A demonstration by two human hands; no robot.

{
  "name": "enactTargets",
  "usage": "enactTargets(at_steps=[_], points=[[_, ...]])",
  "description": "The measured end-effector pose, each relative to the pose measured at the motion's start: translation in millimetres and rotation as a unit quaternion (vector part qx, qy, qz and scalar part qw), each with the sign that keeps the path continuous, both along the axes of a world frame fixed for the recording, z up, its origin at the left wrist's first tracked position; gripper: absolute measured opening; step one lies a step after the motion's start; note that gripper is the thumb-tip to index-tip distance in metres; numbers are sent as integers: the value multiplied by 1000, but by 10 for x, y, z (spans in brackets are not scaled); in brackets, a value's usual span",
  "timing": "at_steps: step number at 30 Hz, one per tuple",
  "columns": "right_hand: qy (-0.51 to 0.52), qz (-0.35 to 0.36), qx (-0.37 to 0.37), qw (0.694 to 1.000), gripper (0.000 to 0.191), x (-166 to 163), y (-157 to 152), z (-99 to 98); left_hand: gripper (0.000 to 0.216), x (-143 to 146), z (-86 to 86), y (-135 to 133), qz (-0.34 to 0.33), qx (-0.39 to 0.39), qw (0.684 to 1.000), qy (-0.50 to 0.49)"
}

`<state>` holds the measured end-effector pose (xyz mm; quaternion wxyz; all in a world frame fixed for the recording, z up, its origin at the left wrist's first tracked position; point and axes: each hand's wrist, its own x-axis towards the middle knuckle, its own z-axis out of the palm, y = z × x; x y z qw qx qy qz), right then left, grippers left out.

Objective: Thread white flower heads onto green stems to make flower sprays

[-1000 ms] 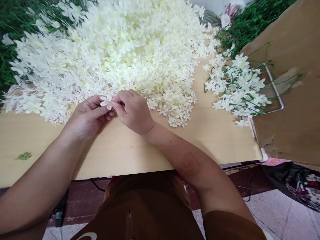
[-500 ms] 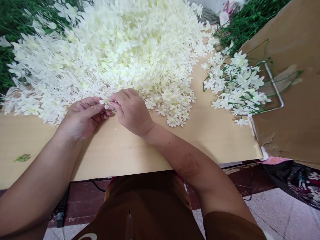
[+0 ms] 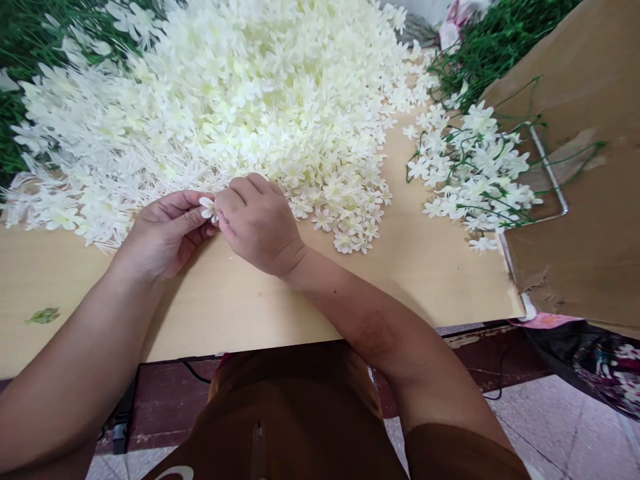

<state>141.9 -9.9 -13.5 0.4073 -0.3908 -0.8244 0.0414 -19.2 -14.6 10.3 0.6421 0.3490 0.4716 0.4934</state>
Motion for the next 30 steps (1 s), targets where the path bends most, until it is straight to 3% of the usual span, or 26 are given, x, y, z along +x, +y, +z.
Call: enactTargets(at_steps=[7, 14, 16, 19, 22, 30], points=[[32, -2, -11, 999, 22, -41, -16, -30, 28, -12, -5, 27, -10, -4, 1000, 21], [117, 39, -110, 986, 8, 21, 0, -33, 30, -1, 16, 25, -4, -15, 999, 51], [126, 47, -129, 983, 16, 45, 10, -30, 29, 17, 22, 19, -3, -8, 998, 60], [100, 63, -131, 984, 24, 82, 33, -11, 23, 40, 17, 8, -18, 17, 995, 92], [83, 83, -125, 985, 11, 98, 50, 12, 18, 46, 8, -4, -39, 46, 989, 134], [140, 118, -120, 976, 18, 92, 23, 59, 17, -5, 26, -33, -75, 65, 984, 145]])
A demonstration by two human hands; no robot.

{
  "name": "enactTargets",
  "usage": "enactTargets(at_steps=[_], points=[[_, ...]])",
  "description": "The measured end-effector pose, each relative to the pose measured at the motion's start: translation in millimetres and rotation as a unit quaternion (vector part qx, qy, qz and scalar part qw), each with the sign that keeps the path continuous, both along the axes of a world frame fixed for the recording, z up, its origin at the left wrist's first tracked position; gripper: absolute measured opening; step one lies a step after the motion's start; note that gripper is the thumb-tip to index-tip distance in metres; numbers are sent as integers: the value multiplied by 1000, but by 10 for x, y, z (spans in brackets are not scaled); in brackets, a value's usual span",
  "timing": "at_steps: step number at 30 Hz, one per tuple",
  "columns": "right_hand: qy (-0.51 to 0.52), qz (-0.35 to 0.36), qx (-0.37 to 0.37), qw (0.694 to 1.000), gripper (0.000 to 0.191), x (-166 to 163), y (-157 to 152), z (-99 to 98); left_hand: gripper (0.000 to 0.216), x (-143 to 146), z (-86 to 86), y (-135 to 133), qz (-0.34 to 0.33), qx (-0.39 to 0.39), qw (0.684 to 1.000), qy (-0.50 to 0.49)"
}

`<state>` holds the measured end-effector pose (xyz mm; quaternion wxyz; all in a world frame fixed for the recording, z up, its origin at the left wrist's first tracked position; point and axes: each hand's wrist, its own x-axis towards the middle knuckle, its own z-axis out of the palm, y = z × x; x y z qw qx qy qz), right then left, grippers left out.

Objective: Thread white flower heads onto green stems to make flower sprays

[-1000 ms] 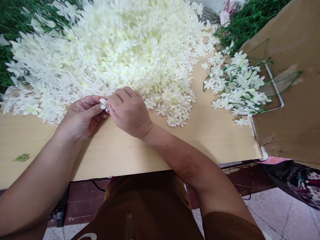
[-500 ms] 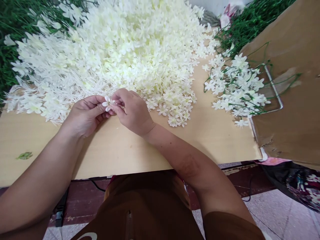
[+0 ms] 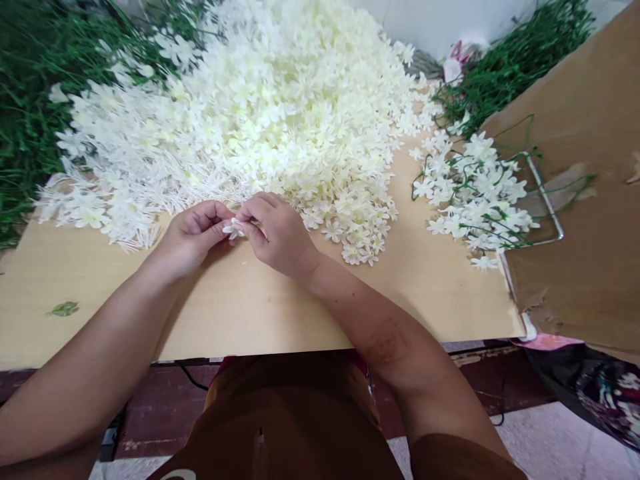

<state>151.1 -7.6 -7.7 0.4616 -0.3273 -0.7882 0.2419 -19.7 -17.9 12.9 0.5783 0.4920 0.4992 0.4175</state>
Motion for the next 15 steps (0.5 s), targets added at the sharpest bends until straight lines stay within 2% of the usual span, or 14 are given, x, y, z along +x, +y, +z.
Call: enactTargets(at_steps=[4, 8, 11, 15], points=[[26, 20, -90, 995, 11, -3, -39, 31, 23, -3, -21, -10, 7, -18, 998, -53], [48, 13, -177, 983, 20, -46, -73, 16, 28, 0, -52, -18, 8, -28, 996, -86], [66, -1, -195, 979, 14, -85, -77, -12, 28, 2, -83, -27, -6, -28, 997, -73], [89, -11, -180, 979, 11, -97, -63, -13, 26, 44, -98, -67, -1, -16, 997, -70]])
